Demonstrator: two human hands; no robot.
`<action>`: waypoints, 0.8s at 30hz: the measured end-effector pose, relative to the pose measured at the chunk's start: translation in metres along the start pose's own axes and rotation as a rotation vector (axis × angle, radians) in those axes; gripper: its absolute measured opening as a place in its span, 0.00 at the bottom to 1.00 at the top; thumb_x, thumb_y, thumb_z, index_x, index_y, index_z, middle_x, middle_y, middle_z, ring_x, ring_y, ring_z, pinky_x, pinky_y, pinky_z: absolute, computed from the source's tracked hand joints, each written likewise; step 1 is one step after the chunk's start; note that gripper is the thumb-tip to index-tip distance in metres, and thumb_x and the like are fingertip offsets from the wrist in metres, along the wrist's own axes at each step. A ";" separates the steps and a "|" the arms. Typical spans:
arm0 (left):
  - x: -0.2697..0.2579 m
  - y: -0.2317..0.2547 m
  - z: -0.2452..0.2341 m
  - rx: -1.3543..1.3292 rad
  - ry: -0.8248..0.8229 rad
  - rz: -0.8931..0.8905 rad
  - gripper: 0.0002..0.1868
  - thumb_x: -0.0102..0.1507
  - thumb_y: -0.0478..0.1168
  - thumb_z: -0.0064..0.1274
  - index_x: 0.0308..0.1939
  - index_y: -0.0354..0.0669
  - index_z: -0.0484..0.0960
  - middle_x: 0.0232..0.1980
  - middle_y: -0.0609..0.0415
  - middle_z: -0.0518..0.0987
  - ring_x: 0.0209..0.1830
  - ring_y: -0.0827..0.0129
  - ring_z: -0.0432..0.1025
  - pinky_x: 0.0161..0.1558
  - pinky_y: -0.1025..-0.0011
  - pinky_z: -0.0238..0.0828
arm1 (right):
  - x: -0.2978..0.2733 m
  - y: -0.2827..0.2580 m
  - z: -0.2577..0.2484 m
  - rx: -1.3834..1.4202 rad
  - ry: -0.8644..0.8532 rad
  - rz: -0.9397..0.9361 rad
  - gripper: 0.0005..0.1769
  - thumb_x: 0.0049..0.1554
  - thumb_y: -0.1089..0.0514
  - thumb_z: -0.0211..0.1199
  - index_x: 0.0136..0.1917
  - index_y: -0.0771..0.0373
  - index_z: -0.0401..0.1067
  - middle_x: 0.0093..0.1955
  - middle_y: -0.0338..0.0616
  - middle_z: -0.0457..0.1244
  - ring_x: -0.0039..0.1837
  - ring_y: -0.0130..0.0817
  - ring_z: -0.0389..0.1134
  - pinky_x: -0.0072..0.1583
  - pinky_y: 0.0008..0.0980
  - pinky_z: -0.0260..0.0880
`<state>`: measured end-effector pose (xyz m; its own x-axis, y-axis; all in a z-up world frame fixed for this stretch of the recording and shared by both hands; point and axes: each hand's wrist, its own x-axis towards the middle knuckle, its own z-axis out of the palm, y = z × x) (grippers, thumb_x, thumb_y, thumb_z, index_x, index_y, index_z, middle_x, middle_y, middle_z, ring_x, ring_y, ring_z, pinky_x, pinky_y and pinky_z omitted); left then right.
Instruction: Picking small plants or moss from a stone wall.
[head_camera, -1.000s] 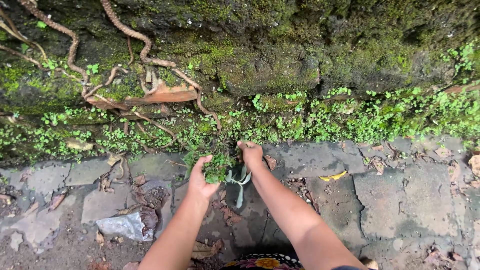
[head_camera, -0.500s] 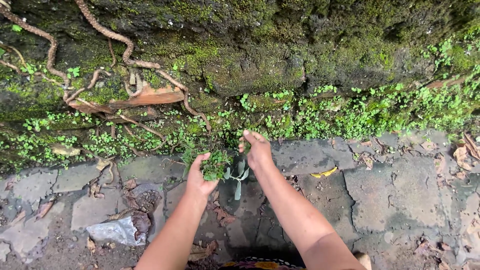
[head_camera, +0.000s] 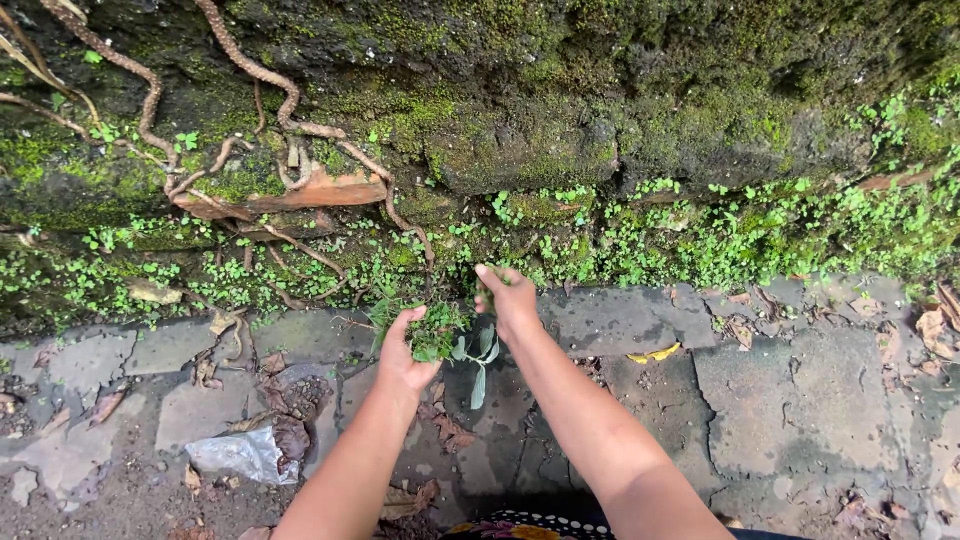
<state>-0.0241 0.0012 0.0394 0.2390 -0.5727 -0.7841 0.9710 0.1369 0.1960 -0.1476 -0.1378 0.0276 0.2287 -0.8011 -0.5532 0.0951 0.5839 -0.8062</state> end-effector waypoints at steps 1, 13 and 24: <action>-0.001 -0.001 0.002 0.002 0.000 -0.002 0.19 0.51 0.31 0.63 0.45 0.34 0.79 0.44 0.43 0.82 0.40 0.53 0.79 0.47 0.59 0.81 | 0.001 0.001 0.003 0.001 0.002 0.000 0.12 0.62 0.57 0.66 0.54 0.69 0.73 0.39 0.50 0.66 0.33 0.34 0.69 0.31 0.29 0.78; -0.002 -0.006 0.010 0.018 -0.014 -0.011 0.15 0.51 0.31 0.62 0.41 0.32 0.80 0.39 0.42 0.82 0.36 0.53 0.79 0.43 0.62 0.81 | -0.021 -0.003 -0.016 0.081 0.089 -0.105 0.12 0.64 0.62 0.59 0.56 0.75 0.70 0.38 0.47 0.62 0.33 0.30 0.66 0.32 0.25 0.73; 0.030 -0.010 -0.009 0.032 -0.051 -0.018 0.16 0.52 0.32 0.62 0.43 0.32 0.81 0.43 0.40 0.83 0.40 0.51 0.80 0.47 0.59 0.81 | -0.030 -0.006 -0.031 0.011 0.175 -0.240 0.03 0.61 0.67 0.60 0.49 0.69 0.72 0.33 0.47 0.61 0.27 0.30 0.64 0.26 0.22 0.67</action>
<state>-0.0266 -0.0099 0.0090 0.2203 -0.6156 -0.7566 0.9743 0.1009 0.2016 -0.1853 -0.1212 0.0425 0.0278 -0.9263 -0.3758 0.1365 0.3760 -0.9165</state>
